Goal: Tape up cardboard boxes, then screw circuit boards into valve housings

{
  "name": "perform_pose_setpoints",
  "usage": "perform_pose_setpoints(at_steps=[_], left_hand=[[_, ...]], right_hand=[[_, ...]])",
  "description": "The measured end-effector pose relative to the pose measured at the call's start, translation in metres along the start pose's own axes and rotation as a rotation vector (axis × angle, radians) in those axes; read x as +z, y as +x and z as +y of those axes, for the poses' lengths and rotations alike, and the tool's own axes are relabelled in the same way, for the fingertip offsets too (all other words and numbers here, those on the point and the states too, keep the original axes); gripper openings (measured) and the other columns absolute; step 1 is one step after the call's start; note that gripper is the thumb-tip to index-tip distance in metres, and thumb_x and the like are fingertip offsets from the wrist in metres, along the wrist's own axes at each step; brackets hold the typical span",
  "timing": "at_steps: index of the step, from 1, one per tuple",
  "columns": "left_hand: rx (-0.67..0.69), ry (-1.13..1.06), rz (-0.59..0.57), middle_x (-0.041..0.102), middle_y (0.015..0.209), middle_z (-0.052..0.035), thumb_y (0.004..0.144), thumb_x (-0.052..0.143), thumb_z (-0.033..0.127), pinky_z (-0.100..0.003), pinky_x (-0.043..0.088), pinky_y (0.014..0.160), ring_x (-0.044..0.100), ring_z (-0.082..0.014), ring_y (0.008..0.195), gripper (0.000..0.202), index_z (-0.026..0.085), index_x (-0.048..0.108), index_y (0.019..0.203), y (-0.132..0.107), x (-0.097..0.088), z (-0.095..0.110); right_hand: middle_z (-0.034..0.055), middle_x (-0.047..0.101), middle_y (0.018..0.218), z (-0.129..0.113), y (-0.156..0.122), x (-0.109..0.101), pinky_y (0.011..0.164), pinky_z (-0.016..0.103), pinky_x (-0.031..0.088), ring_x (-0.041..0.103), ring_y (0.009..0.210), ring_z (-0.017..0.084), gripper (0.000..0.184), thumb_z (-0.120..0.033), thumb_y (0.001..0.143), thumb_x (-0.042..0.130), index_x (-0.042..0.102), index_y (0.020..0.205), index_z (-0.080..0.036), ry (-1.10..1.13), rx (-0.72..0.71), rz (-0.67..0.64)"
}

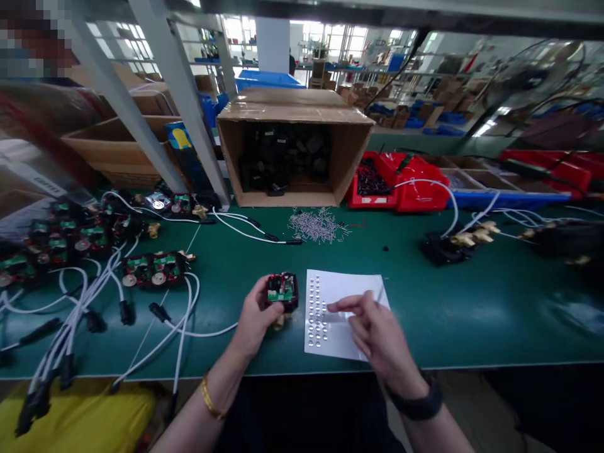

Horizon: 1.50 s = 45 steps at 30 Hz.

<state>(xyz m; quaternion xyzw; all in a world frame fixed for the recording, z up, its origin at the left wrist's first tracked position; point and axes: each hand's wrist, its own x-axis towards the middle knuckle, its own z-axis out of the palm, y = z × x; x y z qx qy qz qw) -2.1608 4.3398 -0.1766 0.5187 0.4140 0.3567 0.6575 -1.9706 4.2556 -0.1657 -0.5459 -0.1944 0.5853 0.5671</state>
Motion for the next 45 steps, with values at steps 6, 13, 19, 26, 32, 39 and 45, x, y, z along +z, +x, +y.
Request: perform_pose_setpoints(at_steps=[6,13,19,26,32,39,45], left_hand=[[0.082,0.389,-0.476,0.045,0.127,-0.0110,0.064,0.063,0.047,-0.037,0.037,0.095,0.043,-0.0299,0.114,0.043,0.016,0.061,0.094,0.002,-0.011,0.022],[-0.046,0.669,-0.551,0.055,0.120,-0.0072,0.067,0.065,0.035,-0.038,0.039,0.091,0.052,-0.0249,0.104,0.065,0.023,0.043,0.127,0.000,0.009,0.016],[-0.115,0.679,-0.499,0.058,0.108,-0.0049,0.064,0.067,0.036,-0.036,0.043,0.082,0.056,-0.0234,0.092,0.059,0.022,0.042,0.115,-0.002,0.009,0.010],[-0.100,0.621,-0.509,0.056,0.115,-0.0049,0.056,0.075,0.038,-0.037,0.042,0.085,0.054,-0.0257,0.100,0.074,0.025,0.040,0.120,0.000,0.007,-0.003],[-0.078,0.638,-0.499,0.057,0.114,-0.0057,0.059,0.072,0.038,-0.038,0.042,0.085,0.055,-0.0259,0.099,0.071,0.025,0.041,0.121,0.001,0.007,-0.001],[-0.032,0.569,-0.488,0.050,0.125,-0.0077,0.060,0.069,0.038,-0.041,0.039,0.094,0.050,-0.0261,0.109,0.062,0.021,0.046,0.116,0.002,0.003,0.000],[-0.099,0.617,-0.510,0.056,0.114,-0.0067,0.061,0.069,0.035,-0.041,0.042,0.088,0.054,-0.0245,0.098,0.066,0.022,0.043,0.121,0.001,0.006,0.006]], right_hand=[[-0.0027,0.042,0.047,-0.004,0.030,-0.055,0.037,0.020,0.037,0.034,0.039,0.007,0.065,-0.075,0.074,0.036,0.058,0.061,-0.016,-0.004,-0.100,0.258],[0.0064,0.067,0.073,0.002,0.041,-0.037,0.052,0.023,0.048,0.060,0.059,0.013,0.039,-0.052,0.073,0.063,0.057,0.083,-0.015,-0.155,-0.164,0.161],[0.0070,0.068,0.071,0.033,0.025,-0.024,0.061,0.031,0.053,0.063,0.062,0.018,0.031,-0.042,0.075,0.064,0.060,0.084,-0.013,-0.313,-0.131,0.251],[0.0057,0.067,0.070,0.037,0.029,-0.024,0.062,0.029,0.053,0.064,0.064,0.017,0.025,-0.038,0.078,0.061,0.062,0.081,-0.014,-0.439,-0.182,0.281],[0.0047,0.067,0.069,0.032,0.028,-0.029,0.062,0.027,0.053,0.064,0.065,0.016,0.022,-0.036,0.079,0.060,0.062,0.079,-0.014,-0.467,-0.165,0.167],[0.0044,0.067,0.070,0.032,0.026,-0.027,0.064,0.027,0.052,0.064,0.065,0.016,0.022,-0.036,0.080,0.059,0.062,0.080,-0.014,-0.493,-0.175,0.204],[0.0057,0.068,0.071,0.035,0.027,-0.022,0.064,0.030,0.054,0.065,0.066,0.018,0.024,-0.038,0.080,0.060,0.061,0.082,-0.014,-0.445,-0.189,0.272]])
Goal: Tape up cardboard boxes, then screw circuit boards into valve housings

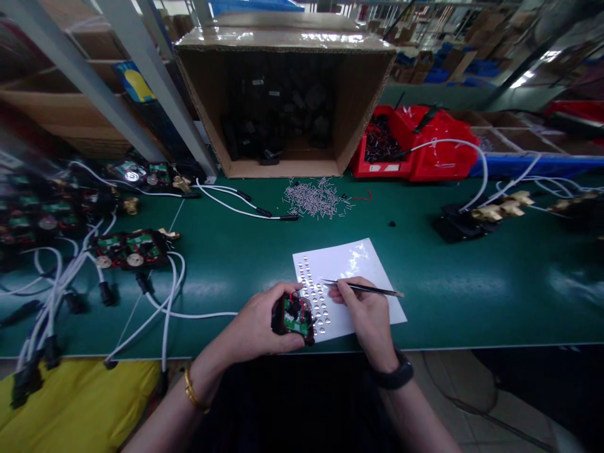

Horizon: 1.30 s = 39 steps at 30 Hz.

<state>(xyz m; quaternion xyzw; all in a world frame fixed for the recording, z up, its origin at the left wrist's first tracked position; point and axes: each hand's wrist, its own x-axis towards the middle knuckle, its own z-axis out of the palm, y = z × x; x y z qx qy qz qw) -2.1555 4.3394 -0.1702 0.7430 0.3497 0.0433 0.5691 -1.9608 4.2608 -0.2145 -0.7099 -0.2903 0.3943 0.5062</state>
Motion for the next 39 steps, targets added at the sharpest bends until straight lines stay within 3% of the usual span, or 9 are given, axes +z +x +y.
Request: perform_pose_setpoints(at_steps=[8,16,18,23,27,31,35,39], left_hand=[[0.006,0.011,0.022,0.054,0.117,-0.0063,0.060,0.070,0.035,-0.041,0.041,0.089,0.052,-0.0250,0.101,0.066,0.023,0.044,0.120,-0.002,0.002,-0.001],[0.024,-0.041,0.020,0.054,0.116,-0.0054,0.061,0.071,0.032,-0.040,0.042,0.089,0.052,-0.0234,0.101,0.065,0.023,0.044,0.119,-0.003,0.003,-0.003],[0.091,-0.082,0.080,0.050,0.121,-0.0070,0.061,0.072,0.034,-0.041,0.040,0.093,0.049,-0.0245,0.107,0.062,0.022,0.045,0.115,-0.004,0.003,-0.005],[0.174,-0.071,0.420,0.037,0.131,-0.0082,0.059,0.078,0.035,-0.042,0.027,0.106,0.034,-0.0269,0.124,0.069,0.024,0.044,0.117,-0.004,0.006,-0.015],[0.171,-0.256,0.463,0.040,0.129,-0.0082,0.064,0.076,0.027,-0.041,0.030,0.106,0.042,-0.0244,0.120,0.073,0.025,0.034,0.124,0.000,0.012,-0.022],[0.221,-0.379,0.537,0.038,0.131,-0.0111,0.065,0.075,0.024,-0.040,0.033,0.103,0.041,-0.0243,0.121,0.084,0.024,0.022,0.130,0.000,0.021,-0.027],[0.280,-0.333,0.604,0.041,0.129,-0.0101,0.067,0.074,0.027,-0.041,0.033,0.104,0.041,-0.0242,0.121,0.066,0.023,0.035,0.119,-0.004,0.026,-0.033],[0.305,-0.217,0.612,0.042,0.131,-0.0106,0.070,0.071,0.031,-0.046,0.028,0.107,0.035,-0.0274,0.126,0.059,0.023,0.043,0.121,-0.006,0.025,-0.037]], right_hand=[[0.0056,0.067,0.071,0.002,-0.001,-0.004,0.065,0.029,0.052,0.064,0.066,0.017,0.023,-0.037,0.079,0.060,0.062,0.078,-0.014,-0.027,-0.033,-0.060],[0.0073,0.068,0.075,0.003,0.001,-0.004,0.067,0.032,0.053,0.065,0.069,0.019,0.028,-0.041,0.078,0.061,0.058,0.086,-0.015,0.003,-0.015,-0.095],[0.0067,0.068,0.075,0.003,-0.001,-0.002,0.066,0.032,0.053,0.065,0.069,0.019,0.028,-0.041,0.077,0.063,0.055,0.087,-0.016,0.039,-0.007,-0.072],[0.0077,0.069,0.074,0.000,-0.006,-0.007,0.064,0.032,0.055,0.067,0.070,0.022,0.027,-0.034,0.070,0.072,0.057,0.081,-0.015,0.272,0.011,-0.023],[0.0083,0.070,0.083,-0.016,-0.009,-0.006,0.068,0.031,0.056,0.066,0.082,0.023,0.026,-0.034,0.068,0.073,0.060,0.082,-0.017,0.607,0.162,-0.078],[0.0055,0.070,0.078,-0.040,-0.016,0.017,0.074,0.031,0.054,0.066,0.080,0.019,0.020,-0.033,0.069,0.073,0.060,0.076,-0.019,0.756,0.255,-0.227],[0.0041,0.070,0.079,-0.052,-0.024,0.039,0.073,0.027,0.052,0.065,0.075,0.016,0.020,-0.030,0.066,0.075,0.060,0.072,-0.018,0.754,0.202,-0.225],[0.0048,0.070,0.083,-0.053,-0.029,0.045,0.076,0.031,0.051,0.064,0.080,0.019,0.022,-0.032,0.064,0.076,0.061,0.073,-0.019,0.682,0.159,-0.164]])
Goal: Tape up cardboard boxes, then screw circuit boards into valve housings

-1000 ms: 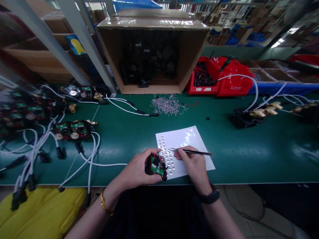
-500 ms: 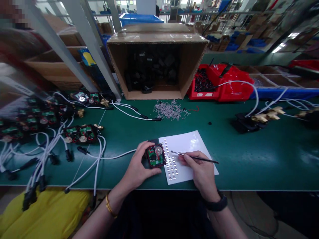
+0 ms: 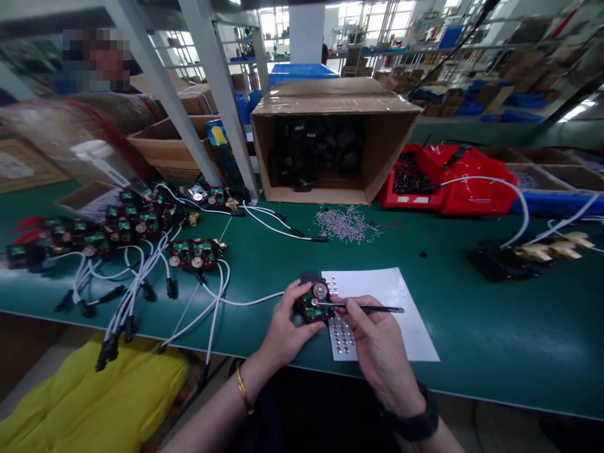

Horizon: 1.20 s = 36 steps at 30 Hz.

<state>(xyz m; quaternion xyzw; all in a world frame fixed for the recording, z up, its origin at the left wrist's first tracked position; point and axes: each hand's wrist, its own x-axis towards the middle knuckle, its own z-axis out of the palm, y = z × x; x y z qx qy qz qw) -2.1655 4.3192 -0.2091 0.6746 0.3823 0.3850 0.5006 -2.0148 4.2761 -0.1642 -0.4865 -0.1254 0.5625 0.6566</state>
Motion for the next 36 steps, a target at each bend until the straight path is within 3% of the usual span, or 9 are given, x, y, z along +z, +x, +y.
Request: perform_pose_setpoints(at_steps=[12,36], left_hand=[[0.002,0.086,0.022,0.044,0.130,-0.0109,0.069,0.071,0.034,-0.049,0.028,0.106,0.035,-0.0282,0.126,0.062,0.023,0.044,0.124,-0.0006,-0.0004,0.0002],[0.010,0.110,0.026,0.046,0.126,-0.0079,0.069,0.071,0.036,-0.045,0.030,0.106,0.039,-0.0247,0.122,0.061,0.024,0.042,0.122,0.0015,-0.0005,0.0101]], right_hand=[[0.0066,0.069,0.084,-0.0035,-0.0019,0.0012,0.084,0.042,0.048,0.063,0.086,0.024,0.022,-0.034,0.064,0.075,0.062,0.073,-0.018,-0.064,-0.020,-0.002],[0.0048,0.070,0.083,-0.0077,0.0014,0.0021,0.078,0.031,0.046,0.062,0.082,0.019,0.022,-0.032,0.064,0.076,0.062,0.073,-0.018,-0.145,-0.025,-0.033]])
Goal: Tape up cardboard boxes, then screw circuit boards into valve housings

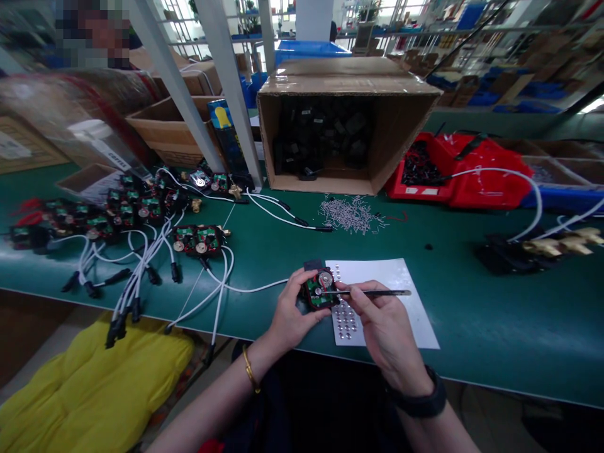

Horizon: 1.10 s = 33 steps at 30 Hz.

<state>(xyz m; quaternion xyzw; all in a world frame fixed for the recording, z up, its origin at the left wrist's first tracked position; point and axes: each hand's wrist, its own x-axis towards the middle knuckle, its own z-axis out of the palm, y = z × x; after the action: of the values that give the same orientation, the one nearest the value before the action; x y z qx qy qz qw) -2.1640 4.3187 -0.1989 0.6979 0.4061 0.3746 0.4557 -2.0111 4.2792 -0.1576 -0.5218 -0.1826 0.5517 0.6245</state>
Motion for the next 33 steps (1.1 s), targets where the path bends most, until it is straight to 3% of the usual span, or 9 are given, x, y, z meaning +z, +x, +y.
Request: perform_pose_setpoints(at_steps=[7,12,17,21,23,25,29,31,33], left_hand=[[0.002,0.008,0.003,0.046,0.126,-0.0063,0.069,0.071,0.035,-0.042,0.030,0.106,0.039,-0.0233,0.123,0.061,0.026,0.041,0.122,-0.001,0.000,0.001],[0.008,0.009,0.001,0.045,0.127,-0.0080,0.069,0.071,0.035,-0.047,0.028,0.106,0.037,-0.0255,0.124,0.062,0.025,0.041,0.122,0.000,0.000,-0.001],[0.094,-0.001,0.055,0.026,0.140,-0.0112,0.068,0.073,0.033,-0.049,0.030,0.104,0.028,-0.0297,0.129,0.063,0.024,0.041,0.122,0.002,0.002,-0.003],[0.186,-0.083,0.079,0.040,0.130,-0.0119,0.071,0.070,0.028,-0.049,0.034,0.102,0.039,-0.0266,0.123,0.069,0.025,0.029,0.127,0.001,0.005,-0.007],[0.252,-0.042,0.084,0.040,0.130,-0.0111,0.072,0.069,0.025,-0.050,0.034,0.101,0.039,-0.0262,0.123,0.061,0.026,0.033,0.121,0.002,0.005,-0.008],[0.284,0.041,0.055,0.038,0.131,-0.0098,0.074,0.067,0.021,-0.049,0.034,0.101,0.037,-0.0255,0.124,0.049,0.027,0.039,0.114,0.005,0.003,-0.006],[0.310,0.130,0.002,0.033,0.135,-0.0091,0.081,0.057,0.020,-0.043,0.039,0.099,0.038,-0.0233,0.124,0.039,0.030,0.041,0.116,0.012,-0.002,-0.006],[0.350,0.146,0.011,0.030,0.138,-0.0106,0.083,0.054,0.023,-0.040,0.042,0.097,0.040,-0.0237,0.123,0.042,0.031,0.038,0.122,0.014,-0.003,-0.010],[0.410,0.159,0.019,0.027,0.141,-0.0116,0.083,0.053,0.029,-0.039,0.044,0.095,0.040,-0.0262,0.124,0.046,0.032,0.036,0.126,0.015,-0.003,-0.018]], right_hand=[[0.0061,0.069,0.083,-0.002,0.000,0.000,0.077,0.032,0.046,0.062,0.081,0.019,0.023,-0.032,0.064,0.076,0.063,0.074,-0.017,-0.043,-0.004,-0.008],[0.0062,0.069,0.084,-0.001,0.001,-0.001,0.078,0.033,0.045,0.061,0.082,0.020,0.024,-0.033,0.065,0.075,0.063,0.076,-0.016,-0.079,-0.023,-0.011],[0.0052,0.069,0.083,0.000,0.005,-0.002,0.077,0.033,0.045,0.062,0.081,0.019,0.025,-0.035,0.066,0.074,0.062,0.077,-0.016,-0.132,-0.054,-0.005],[0.0052,0.068,0.082,0.004,0.010,-0.001,0.077,0.032,0.046,0.062,0.082,0.019,0.024,-0.035,0.068,0.073,0.061,0.077,-0.016,-0.154,-0.090,-0.001],[0.0059,0.068,0.084,0.005,0.007,0.001,0.076,0.033,0.048,0.062,0.082,0.020,0.021,-0.034,0.071,0.070,0.061,0.078,-0.016,-0.205,-0.130,-0.010],[0.0060,0.068,0.086,0.003,-0.002,0.004,0.076,0.034,0.049,0.063,0.084,0.021,0.014,-0.031,0.076,0.065,0.061,0.078,-0.018,-0.353,-0.270,-0.018],[0.0031,0.067,0.085,-0.028,-0.012,0.010,0.075,0.034,0.050,0.062,0.083,0.020,0.010,-0.026,0.083,0.055,0.064,0.082,-0.024,-0.760,-0.890,-0.031],[0.0020,0.064,0.083,-0.054,0.010,0.015,0.072,0.033,0.049,0.061,0.077,0.018,0.014,-0.023,0.086,0.050,0.063,0.089,-0.025,-0.796,-1.107,0.078],[0.0025,0.062,0.080,-0.076,0.058,0.028,0.067,0.030,0.048,0.059,0.072,0.016,0.016,-0.022,0.088,0.046,0.061,0.094,-0.022,-0.843,-1.148,0.177]])
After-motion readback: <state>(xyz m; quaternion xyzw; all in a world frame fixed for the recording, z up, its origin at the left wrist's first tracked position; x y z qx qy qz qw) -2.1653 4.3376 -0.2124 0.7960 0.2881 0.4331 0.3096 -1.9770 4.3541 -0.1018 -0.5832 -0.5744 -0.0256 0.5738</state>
